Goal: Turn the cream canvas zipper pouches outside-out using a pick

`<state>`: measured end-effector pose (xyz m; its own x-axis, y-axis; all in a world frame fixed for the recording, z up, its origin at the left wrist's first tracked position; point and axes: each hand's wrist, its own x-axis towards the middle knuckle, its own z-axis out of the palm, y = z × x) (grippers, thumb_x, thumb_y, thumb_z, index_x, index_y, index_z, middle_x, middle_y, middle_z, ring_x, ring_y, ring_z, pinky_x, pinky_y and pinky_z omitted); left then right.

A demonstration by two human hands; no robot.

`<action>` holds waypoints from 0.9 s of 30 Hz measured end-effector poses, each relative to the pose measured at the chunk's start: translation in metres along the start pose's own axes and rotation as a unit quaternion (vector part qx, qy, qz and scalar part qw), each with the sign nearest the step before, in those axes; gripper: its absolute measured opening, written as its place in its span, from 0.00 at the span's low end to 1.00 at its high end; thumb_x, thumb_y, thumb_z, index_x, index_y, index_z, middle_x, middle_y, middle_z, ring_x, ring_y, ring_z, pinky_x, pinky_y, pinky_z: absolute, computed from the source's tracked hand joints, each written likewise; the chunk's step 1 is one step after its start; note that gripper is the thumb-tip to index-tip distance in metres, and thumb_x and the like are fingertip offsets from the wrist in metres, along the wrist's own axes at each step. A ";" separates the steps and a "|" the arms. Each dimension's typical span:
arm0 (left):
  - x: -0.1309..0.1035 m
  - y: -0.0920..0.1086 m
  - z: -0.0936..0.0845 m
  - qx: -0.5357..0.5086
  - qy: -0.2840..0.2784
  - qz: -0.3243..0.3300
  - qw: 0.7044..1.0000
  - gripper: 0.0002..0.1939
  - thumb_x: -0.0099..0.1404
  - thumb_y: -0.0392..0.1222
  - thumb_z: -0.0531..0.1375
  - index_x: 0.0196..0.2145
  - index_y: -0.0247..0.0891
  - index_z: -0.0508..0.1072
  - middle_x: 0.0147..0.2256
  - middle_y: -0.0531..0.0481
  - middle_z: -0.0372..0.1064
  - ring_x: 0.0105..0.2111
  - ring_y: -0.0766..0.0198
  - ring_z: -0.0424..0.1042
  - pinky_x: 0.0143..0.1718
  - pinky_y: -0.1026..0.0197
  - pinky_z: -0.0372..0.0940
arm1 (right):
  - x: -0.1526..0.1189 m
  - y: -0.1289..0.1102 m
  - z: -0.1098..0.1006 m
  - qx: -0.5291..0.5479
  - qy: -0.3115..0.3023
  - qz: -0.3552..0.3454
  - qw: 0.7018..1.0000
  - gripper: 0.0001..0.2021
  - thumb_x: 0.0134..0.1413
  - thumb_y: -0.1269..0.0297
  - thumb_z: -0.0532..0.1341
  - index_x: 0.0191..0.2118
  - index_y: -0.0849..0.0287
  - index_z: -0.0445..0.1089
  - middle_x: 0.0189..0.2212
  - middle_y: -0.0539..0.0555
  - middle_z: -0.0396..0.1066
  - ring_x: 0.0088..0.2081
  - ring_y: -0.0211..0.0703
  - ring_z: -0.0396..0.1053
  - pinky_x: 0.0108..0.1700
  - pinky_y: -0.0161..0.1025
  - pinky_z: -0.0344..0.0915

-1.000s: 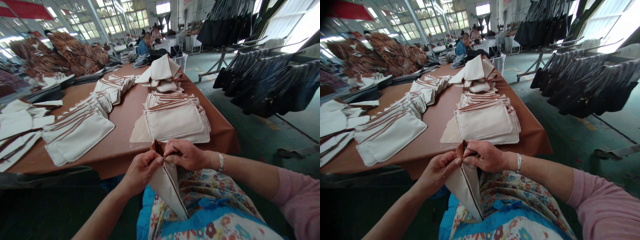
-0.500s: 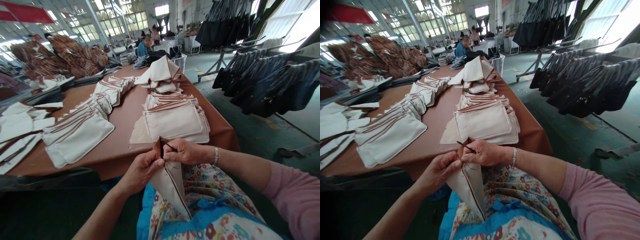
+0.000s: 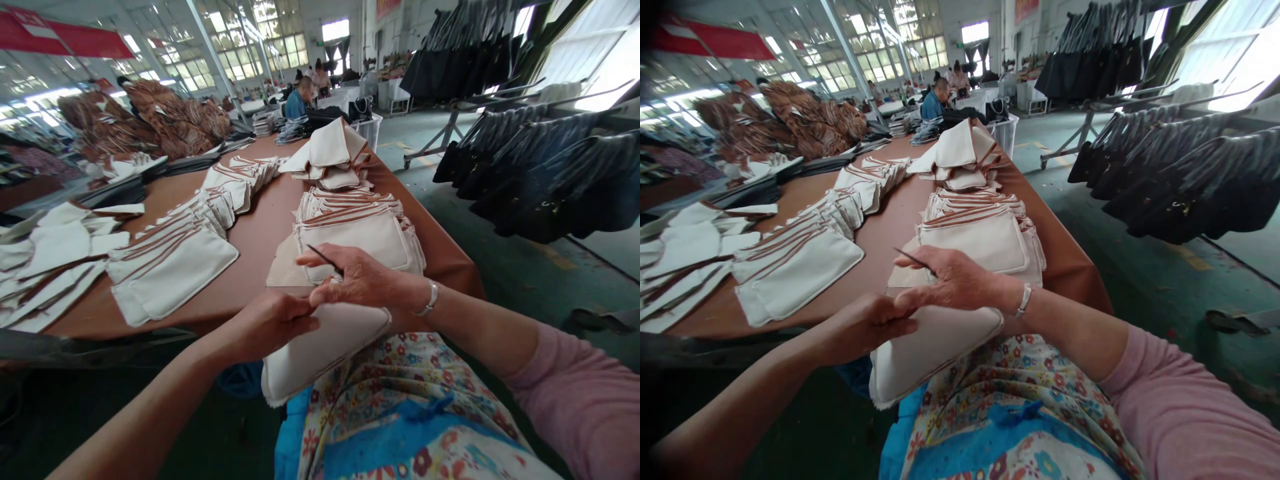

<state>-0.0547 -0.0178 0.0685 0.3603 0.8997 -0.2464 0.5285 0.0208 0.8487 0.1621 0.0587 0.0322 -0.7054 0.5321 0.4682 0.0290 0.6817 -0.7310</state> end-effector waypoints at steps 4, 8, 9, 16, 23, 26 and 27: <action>0.004 0.013 0.004 -0.056 -0.086 -0.037 0.994 0.15 0.63 0.52 0.60 0.34 0.36 0.77 0.32 0.48 0.70 0.34 0.58 0.68 0.34 0.62 0.63 | 0.008 -0.020 0.036 0.056 -0.060 -0.015 0.996 0.39 0.42 0.56 0.73 0.59 0.66 0.63 0.52 0.62 0.70 0.50 0.50 0.69 0.52 0.41 0.65; -0.014 -0.014 -0.005 -0.062 -0.157 -0.081 0.982 0.25 0.67 0.60 0.54 0.29 0.34 0.74 0.26 0.51 0.64 0.26 0.64 0.62 0.29 0.64 0.60 | -0.003 -0.004 0.045 0.133 -0.137 0.102 0.976 0.12 0.49 0.63 0.68 0.37 0.66 0.73 0.27 0.50 0.71 0.28 0.36 0.67 0.30 0.31 0.63; -0.020 -0.025 -0.007 -0.060 -0.165 -0.093 0.980 0.26 0.65 0.61 0.55 0.27 0.34 0.73 0.25 0.52 0.63 0.26 0.65 0.61 0.29 0.65 0.60 | -0.007 0.001 0.043 0.172 -0.128 0.129 0.968 0.10 0.50 0.63 0.67 0.33 0.66 0.73 0.24 0.48 0.69 0.25 0.33 0.64 0.26 0.30 0.60; -0.044 -0.058 -0.017 -0.212 -0.090 -0.130 0.964 0.20 0.55 0.53 0.69 0.33 0.33 0.73 0.30 0.50 0.69 0.31 0.64 0.66 0.36 0.65 0.62 | -0.031 0.042 0.017 0.260 0.018 0.279 0.924 0.16 0.50 0.53 0.67 0.35 0.63 0.70 0.18 0.42 0.62 0.12 0.28 0.53 0.13 0.29 0.48; -0.026 -0.005 0.011 -0.179 -0.041 -0.075 0.980 0.16 0.55 0.46 0.70 0.36 0.32 0.75 0.30 0.49 0.70 0.30 0.64 0.66 0.32 0.66 0.62 | -0.035 0.041 0.005 0.029 -0.021 0.134 0.990 0.11 0.51 0.67 0.66 0.41 0.65 0.75 0.37 0.56 0.75 0.40 0.42 0.72 0.46 0.39 0.66; -0.015 0.006 0.024 -0.170 -0.033 -0.052 0.984 0.17 0.53 0.49 0.71 0.31 0.33 0.75 0.28 0.51 0.67 0.28 0.64 0.65 0.29 0.66 0.61 | -0.030 0.008 0.002 0.147 -0.041 0.108 0.982 0.15 0.58 0.67 0.61 0.50 0.65 0.71 0.44 0.58 0.74 0.45 0.42 0.71 0.49 0.40 0.66; -0.012 0.008 0.025 -0.169 -0.037 -0.048 0.984 0.17 0.53 0.50 0.71 0.31 0.33 0.75 0.27 0.51 0.66 0.28 0.64 0.64 0.28 0.66 0.60 | -0.029 -0.002 0.001 0.184 -0.060 0.107 0.975 0.14 0.59 0.67 0.61 0.50 0.65 0.70 0.43 0.57 0.74 0.43 0.40 0.71 0.47 0.39 0.67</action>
<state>-0.0350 -0.0395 0.0666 0.3832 0.8526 -0.3553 0.2821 0.2583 0.9240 0.1814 0.0416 0.0192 -0.7902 0.5637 0.2404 -0.0568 0.3232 -0.9446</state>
